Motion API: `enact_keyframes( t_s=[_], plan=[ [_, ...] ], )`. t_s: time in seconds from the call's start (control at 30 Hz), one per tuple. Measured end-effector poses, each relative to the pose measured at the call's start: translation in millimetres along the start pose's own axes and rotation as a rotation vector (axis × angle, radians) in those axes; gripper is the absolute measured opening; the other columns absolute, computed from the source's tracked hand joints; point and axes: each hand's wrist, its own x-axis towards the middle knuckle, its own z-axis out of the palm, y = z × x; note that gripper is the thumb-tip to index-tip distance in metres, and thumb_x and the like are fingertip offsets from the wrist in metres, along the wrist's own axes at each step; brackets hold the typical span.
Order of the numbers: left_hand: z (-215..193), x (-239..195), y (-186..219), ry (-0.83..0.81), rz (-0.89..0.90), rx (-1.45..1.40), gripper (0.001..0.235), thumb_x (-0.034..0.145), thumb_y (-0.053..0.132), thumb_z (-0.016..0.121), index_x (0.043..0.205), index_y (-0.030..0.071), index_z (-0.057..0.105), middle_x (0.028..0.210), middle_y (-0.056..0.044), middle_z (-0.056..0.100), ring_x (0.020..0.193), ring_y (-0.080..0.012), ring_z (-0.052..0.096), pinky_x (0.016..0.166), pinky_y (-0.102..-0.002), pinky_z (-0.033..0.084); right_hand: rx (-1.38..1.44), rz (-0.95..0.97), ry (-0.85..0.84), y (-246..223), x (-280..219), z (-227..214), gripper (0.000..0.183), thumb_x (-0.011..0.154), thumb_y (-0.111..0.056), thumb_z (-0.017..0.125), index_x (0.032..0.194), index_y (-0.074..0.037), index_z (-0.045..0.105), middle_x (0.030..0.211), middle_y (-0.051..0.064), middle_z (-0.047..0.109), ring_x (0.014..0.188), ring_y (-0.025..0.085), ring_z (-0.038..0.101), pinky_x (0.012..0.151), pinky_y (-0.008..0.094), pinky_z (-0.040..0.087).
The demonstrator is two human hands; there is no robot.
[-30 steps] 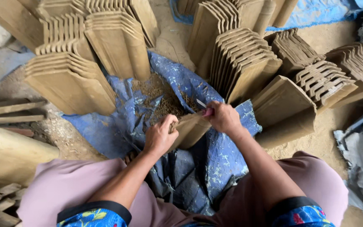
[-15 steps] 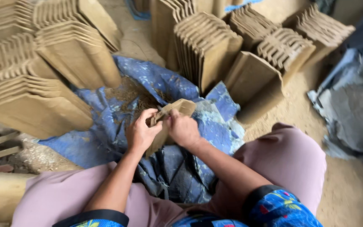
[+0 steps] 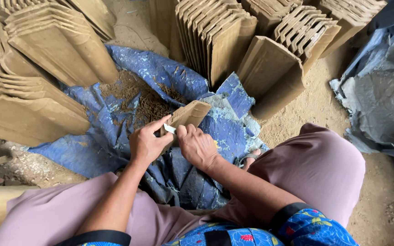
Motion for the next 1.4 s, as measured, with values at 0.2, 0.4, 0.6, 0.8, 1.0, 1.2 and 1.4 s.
enact_keyframes(
  t_s=[0.2,0.4,0.6,0.8,1.0,1.2,1.4],
  plan=[
    [-2.8,0.2,0.6,0.008,-0.048,-0.017,0.043,0.069,0.027,0.07,0.112,0.03,0.07,0.092,-0.003,0.072,0.087,-0.0277,0.068,0.077,-0.041,0.052,-0.022,-0.008,-0.051,9.8,11.8,8.6,0.008,0.09,-0.018,0.037,0.089,-0.01,0.039,0.077,0.009,0.045,0.067,0.037,0.062,0.053,0.048,0.053],
    [1.5,1.0,-3.6,0.025,-0.067,0.015,0.042,0.069,0.032,0.071,0.111,0.035,0.07,0.097,-0.001,0.072,0.092,-0.0276,0.066,0.082,-0.04,0.053,0.029,0.068,-0.104,31.7,24.0,11.7,0.009,0.092,-0.017,0.03,0.093,-0.01,0.036,0.08,0.01,0.048,0.071,0.04,0.064,0.057,0.05,0.053],
    [4.8,0.5,4.6,0.06,-0.072,0.001,0.042,0.069,0.03,0.07,0.111,0.034,0.07,0.095,-0.001,0.072,0.092,-0.0273,0.066,0.082,-0.041,0.053,-0.007,0.141,-0.07,41.6,32.0,17.6,0.009,0.091,-0.013,0.03,0.093,-0.008,0.038,0.077,0.012,0.05,0.068,0.041,0.064,0.058,0.051,0.052],
    [13.8,-6.8,11.8,0.079,-0.038,0.075,0.043,0.067,0.031,0.069,0.11,0.035,0.07,0.094,0.001,0.072,0.087,-0.0273,0.068,0.08,-0.043,0.054,0.004,0.312,-0.054,78.5,38.6,33.8,0.007,0.089,-0.013,0.031,0.092,-0.012,0.038,0.073,0.01,0.054,0.066,0.04,0.066,0.059,0.05,0.052],
    [24.0,-9.4,24.6,0.108,-0.007,0.13,0.043,0.068,0.032,0.068,0.11,0.036,0.07,0.095,0.002,0.072,0.084,-0.0268,0.069,0.079,-0.041,0.054,0.014,0.42,-0.086,94.4,45.9,41.7,0.01,0.086,-0.011,0.032,0.09,-0.009,0.04,0.075,0.013,0.06,0.07,0.042,0.067,0.063,0.049,0.052],
    [31.0,-12.2,49.9,0.074,-0.02,0.162,0.039,0.07,0.036,0.064,0.109,0.038,0.069,0.095,0.002,0.072,0.083,-0.0284,0.069,0.077,-0.045,0.055,0.049,0.565,-0.125,101.8,45.2,35.9,0.01,0.086,-0.012,0.033,0.088,-0.008,0.043,0.076,0.019,0.065,0.074,0.042,0.068,0.068,0.049,0.052],
    [21.7,-11.5,23.7,0.104,-0.11,0.101,0.036,0.073,0.036,0.068,0.108,0.039,0.071,0.093,0.003,0.073,0.082,-0.0261,0.069,0.076,-0.041,0.055,0.226,0.758,-0.114,124.7,34.8,7.5,0.029,0.094,-0.035,0.034,0.1,-0.006,0.038,0.089,0.022,0.066,0.09,0.045,0.065,0.083,0.056,0.048]
  ],
)
